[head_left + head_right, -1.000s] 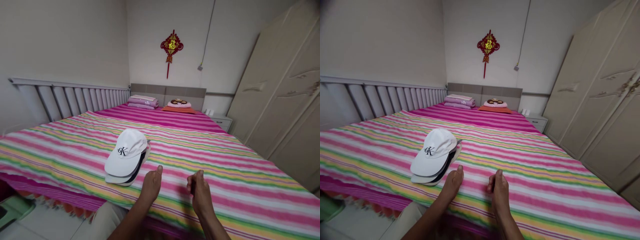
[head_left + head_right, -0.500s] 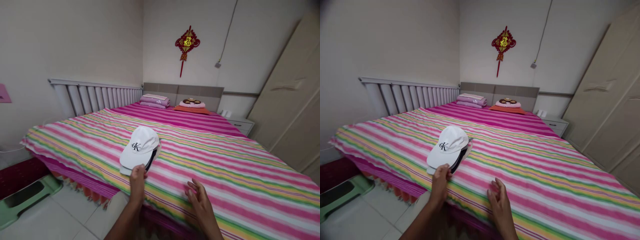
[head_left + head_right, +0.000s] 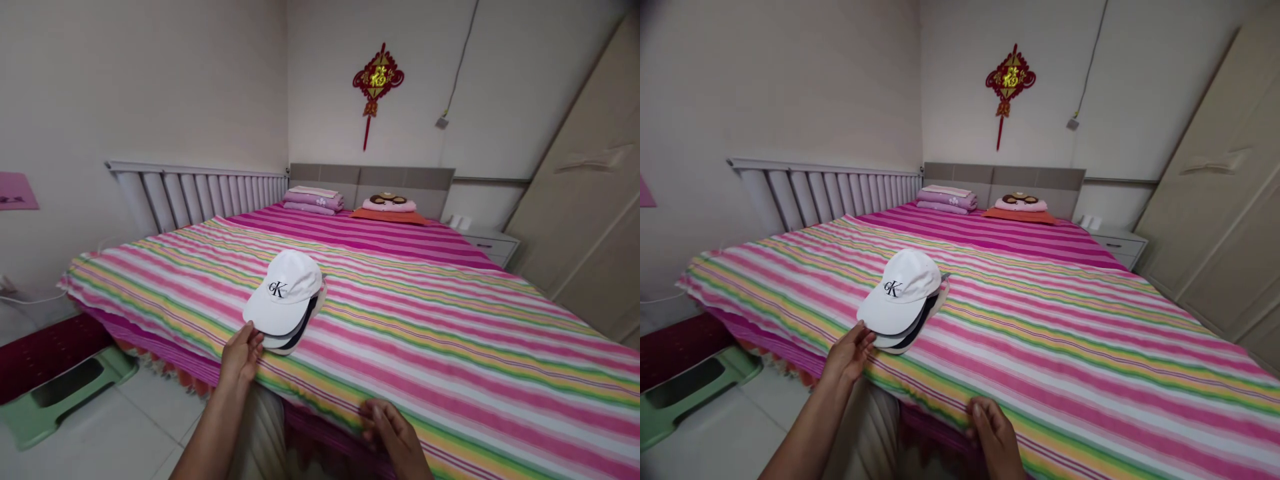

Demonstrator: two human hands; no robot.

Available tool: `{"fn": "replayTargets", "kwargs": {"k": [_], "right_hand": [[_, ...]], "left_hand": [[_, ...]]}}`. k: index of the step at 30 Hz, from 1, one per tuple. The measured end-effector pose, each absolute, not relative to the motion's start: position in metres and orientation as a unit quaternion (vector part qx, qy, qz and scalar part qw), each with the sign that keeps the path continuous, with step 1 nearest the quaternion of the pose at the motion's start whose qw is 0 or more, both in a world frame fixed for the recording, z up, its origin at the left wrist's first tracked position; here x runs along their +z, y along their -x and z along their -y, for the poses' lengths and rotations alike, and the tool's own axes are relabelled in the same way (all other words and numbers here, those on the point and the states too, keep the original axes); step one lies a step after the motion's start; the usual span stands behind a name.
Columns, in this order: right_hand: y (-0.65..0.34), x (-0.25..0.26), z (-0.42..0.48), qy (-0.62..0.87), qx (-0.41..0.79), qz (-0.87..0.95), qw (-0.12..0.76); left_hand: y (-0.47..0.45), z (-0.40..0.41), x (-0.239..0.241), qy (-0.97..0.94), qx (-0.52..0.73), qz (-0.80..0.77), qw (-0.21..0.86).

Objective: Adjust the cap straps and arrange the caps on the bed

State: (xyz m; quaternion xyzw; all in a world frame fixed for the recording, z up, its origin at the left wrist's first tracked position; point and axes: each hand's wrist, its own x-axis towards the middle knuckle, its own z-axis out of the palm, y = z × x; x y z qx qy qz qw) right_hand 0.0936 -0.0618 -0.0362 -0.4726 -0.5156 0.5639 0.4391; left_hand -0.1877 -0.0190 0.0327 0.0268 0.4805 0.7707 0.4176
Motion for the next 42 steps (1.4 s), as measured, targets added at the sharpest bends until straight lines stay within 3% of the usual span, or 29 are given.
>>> {"fn": "replayTargets", "kwargs": {"k": [13,16,25,28,34,42], "right_hand": [[-0.09,-0.048,0.071,0.468,0.623,0.461,0.425],[-0.09,-0.041,0.072,0.448,0.635,0.467,0.421],[-0.104,0.047,0.06,0.233,0.68,0.426,0.55],[-0.106,0.057,0.059,0.218,0.706,0.383,0.555],[-0.113,0.043,0.066,0.232,0.747,0.26,0.566],[-0.137,0.037,0.071,0.235,0.777,0.199,0.549]], "left_hand": [[0.167,0.005,0.064,-0.173,0.783,-0.289,0.523],[0.142,0.017,0.05,-0.206,0.753,-0.247,0.574],[0.069,0.082,-0.031,-0.187,0.558,-0.237,0.773],[0.06,0.092,-0.046,-0.201,0.509,-0.21,0.81],[0.063,0.095,-0.052,-0.247,0.476,-0.161,0.829],[0.072,0.064,-0.016,-0.254,0.49,-0.053,0.832]]}}
